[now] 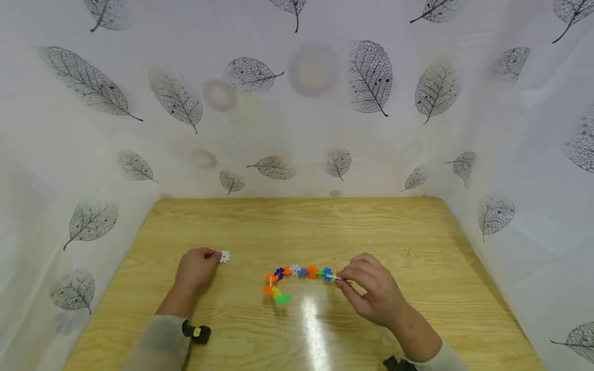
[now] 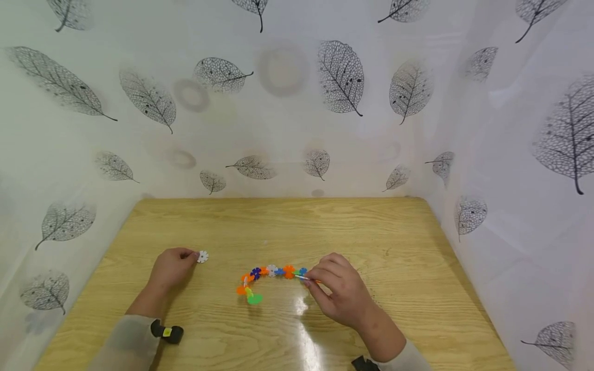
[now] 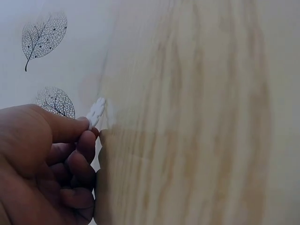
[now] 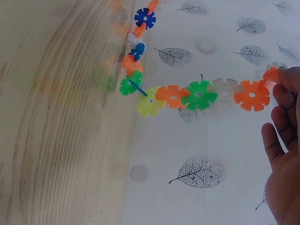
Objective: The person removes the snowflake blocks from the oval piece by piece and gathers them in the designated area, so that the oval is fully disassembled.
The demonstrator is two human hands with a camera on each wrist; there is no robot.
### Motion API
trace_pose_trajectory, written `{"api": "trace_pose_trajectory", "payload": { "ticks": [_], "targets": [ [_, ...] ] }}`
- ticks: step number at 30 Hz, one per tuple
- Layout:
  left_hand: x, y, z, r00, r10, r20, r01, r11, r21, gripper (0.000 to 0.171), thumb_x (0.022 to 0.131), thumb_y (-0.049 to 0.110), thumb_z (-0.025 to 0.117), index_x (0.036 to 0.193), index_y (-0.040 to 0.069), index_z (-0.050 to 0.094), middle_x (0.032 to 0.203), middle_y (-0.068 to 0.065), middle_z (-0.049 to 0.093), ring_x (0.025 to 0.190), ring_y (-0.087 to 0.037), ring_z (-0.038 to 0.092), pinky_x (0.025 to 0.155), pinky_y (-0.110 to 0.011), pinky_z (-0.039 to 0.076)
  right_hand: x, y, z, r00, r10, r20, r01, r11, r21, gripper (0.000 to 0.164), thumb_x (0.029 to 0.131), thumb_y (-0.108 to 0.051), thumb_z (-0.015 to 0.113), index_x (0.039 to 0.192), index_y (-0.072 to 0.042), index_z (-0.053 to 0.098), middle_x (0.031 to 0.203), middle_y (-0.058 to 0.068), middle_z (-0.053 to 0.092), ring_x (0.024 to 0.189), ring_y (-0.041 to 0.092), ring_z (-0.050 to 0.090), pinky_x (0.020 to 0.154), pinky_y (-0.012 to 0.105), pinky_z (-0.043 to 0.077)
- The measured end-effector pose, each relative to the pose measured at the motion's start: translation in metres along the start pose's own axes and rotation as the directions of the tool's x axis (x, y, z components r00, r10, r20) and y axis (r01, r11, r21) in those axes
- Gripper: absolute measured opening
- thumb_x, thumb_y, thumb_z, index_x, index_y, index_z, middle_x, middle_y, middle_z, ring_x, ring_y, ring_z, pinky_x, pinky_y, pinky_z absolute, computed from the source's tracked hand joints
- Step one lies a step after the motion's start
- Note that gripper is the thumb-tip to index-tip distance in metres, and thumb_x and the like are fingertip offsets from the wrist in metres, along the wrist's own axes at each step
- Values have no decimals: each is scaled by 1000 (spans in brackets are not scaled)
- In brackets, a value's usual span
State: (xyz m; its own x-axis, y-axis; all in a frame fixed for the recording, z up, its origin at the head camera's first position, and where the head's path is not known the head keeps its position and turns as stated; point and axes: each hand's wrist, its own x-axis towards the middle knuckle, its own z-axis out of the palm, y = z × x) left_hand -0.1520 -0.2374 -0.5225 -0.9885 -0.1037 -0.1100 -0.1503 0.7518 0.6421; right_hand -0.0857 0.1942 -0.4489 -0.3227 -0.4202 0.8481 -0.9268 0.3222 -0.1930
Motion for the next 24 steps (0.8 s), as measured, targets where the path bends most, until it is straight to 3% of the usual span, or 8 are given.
{"api": "trace_pose_trajectory", "payload": {
  "ticks": [9, 24],
  "targets": [
    [5, -1, -6, 1000, 3, 15, -4, 998, 65, 37, 101, 36, 66, 105, 1, 79, 105, -18, 76, 100, -40, 70, 85, -55, 54, 2, -2, 0, 1000, 2, -10, -2, 1000, 9, 15, 100, -16, 71, 92, -5, 75, 87, 3, 72, 78, 19, 61, 75, 30, 50],
    [6, -4, -3, 1000, 3, -27, -1, 999, 50, 32, 100, 33, 69, 102, 3, 80, 103, -16, 76, 97, -36, 70, 83, -53, 54, 6, -1, 2, 1000, -15, -15, 16, 1000, 15, 15, 100, -15, 71, 92, -3, 75, 87, 4, 72, 78, 20, 62, 74, 30, 51]
  ]
}}
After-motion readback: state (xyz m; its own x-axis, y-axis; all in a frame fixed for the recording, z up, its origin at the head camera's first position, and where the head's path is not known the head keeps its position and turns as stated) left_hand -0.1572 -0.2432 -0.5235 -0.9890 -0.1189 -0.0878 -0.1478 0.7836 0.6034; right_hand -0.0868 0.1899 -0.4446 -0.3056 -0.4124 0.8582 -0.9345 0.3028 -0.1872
